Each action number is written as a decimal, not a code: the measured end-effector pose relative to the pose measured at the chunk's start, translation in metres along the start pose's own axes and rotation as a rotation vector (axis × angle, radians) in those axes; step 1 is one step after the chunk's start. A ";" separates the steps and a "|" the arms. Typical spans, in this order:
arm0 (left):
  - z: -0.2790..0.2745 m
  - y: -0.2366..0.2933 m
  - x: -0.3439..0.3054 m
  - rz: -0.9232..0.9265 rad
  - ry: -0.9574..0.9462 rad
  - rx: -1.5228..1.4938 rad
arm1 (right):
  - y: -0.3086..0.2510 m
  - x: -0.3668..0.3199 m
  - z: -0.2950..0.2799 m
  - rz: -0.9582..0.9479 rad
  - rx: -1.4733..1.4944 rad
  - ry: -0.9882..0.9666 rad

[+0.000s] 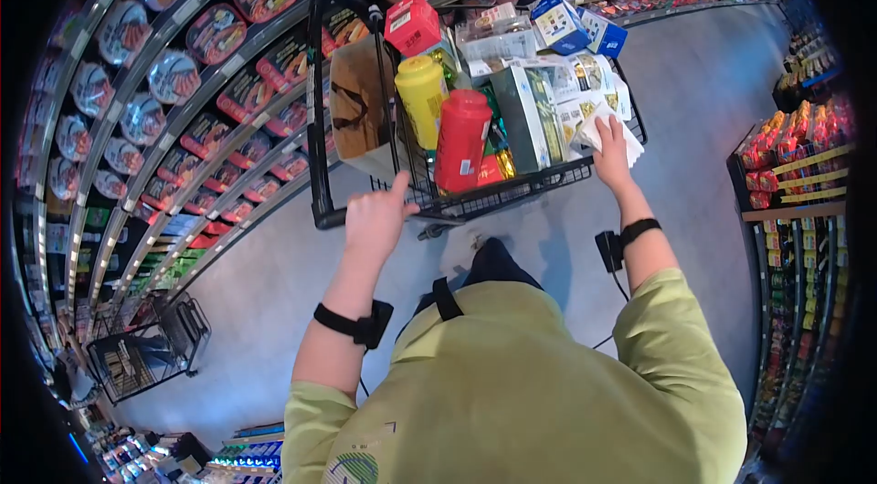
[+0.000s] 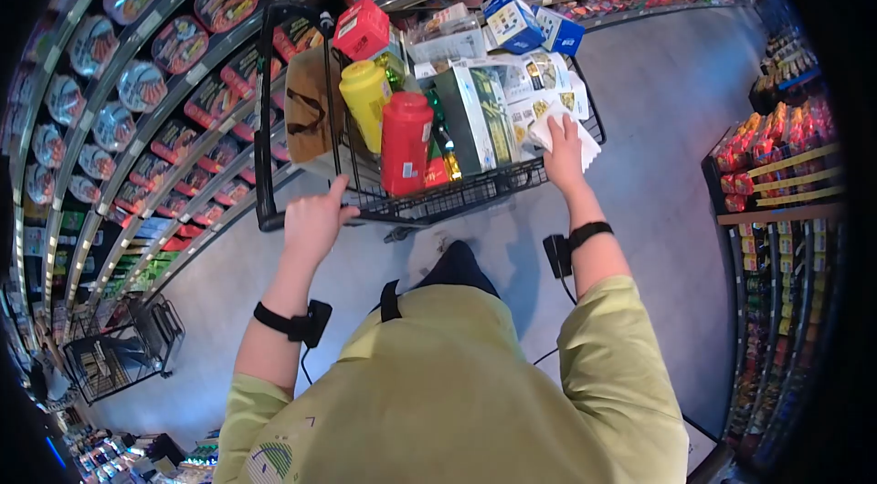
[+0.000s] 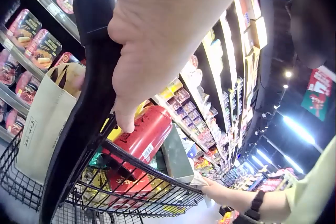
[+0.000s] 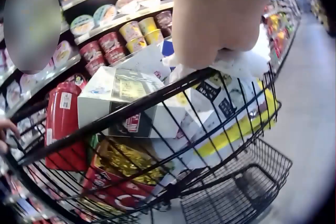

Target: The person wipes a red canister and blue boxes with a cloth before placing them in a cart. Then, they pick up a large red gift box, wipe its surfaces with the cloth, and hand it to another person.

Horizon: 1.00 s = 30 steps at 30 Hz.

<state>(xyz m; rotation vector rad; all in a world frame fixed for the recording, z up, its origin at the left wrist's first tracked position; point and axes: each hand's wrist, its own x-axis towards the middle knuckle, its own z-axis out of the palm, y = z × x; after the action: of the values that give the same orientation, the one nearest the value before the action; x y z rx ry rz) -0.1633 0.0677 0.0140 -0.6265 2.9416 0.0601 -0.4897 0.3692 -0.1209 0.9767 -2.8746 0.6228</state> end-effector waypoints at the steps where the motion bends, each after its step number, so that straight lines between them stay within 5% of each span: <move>1: 0.001 -0.009 -0.012 -0.007 -0.023 0.016 | -0.008 -0.008 0.001 -0.027 0.040 -0.008; 15: 0.023 -0.168 -0.133 -0.006 0.035 0.043 | -0.157 -0.130 0.029 -0.195 -0.119 -0.242; 30: 0.024 -0.183 -0.295 -0.021 0.144 0.017 | -0.217 -0.214 0.009 -0.420 -0.159 -0.219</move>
<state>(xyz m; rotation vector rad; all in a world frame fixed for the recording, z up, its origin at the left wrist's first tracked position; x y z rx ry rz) 0.1812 0.0208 0.0285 -0.6866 3.0690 -0.0128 -0.1886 0.3325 -0.0871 1.6425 -2.6967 0.2637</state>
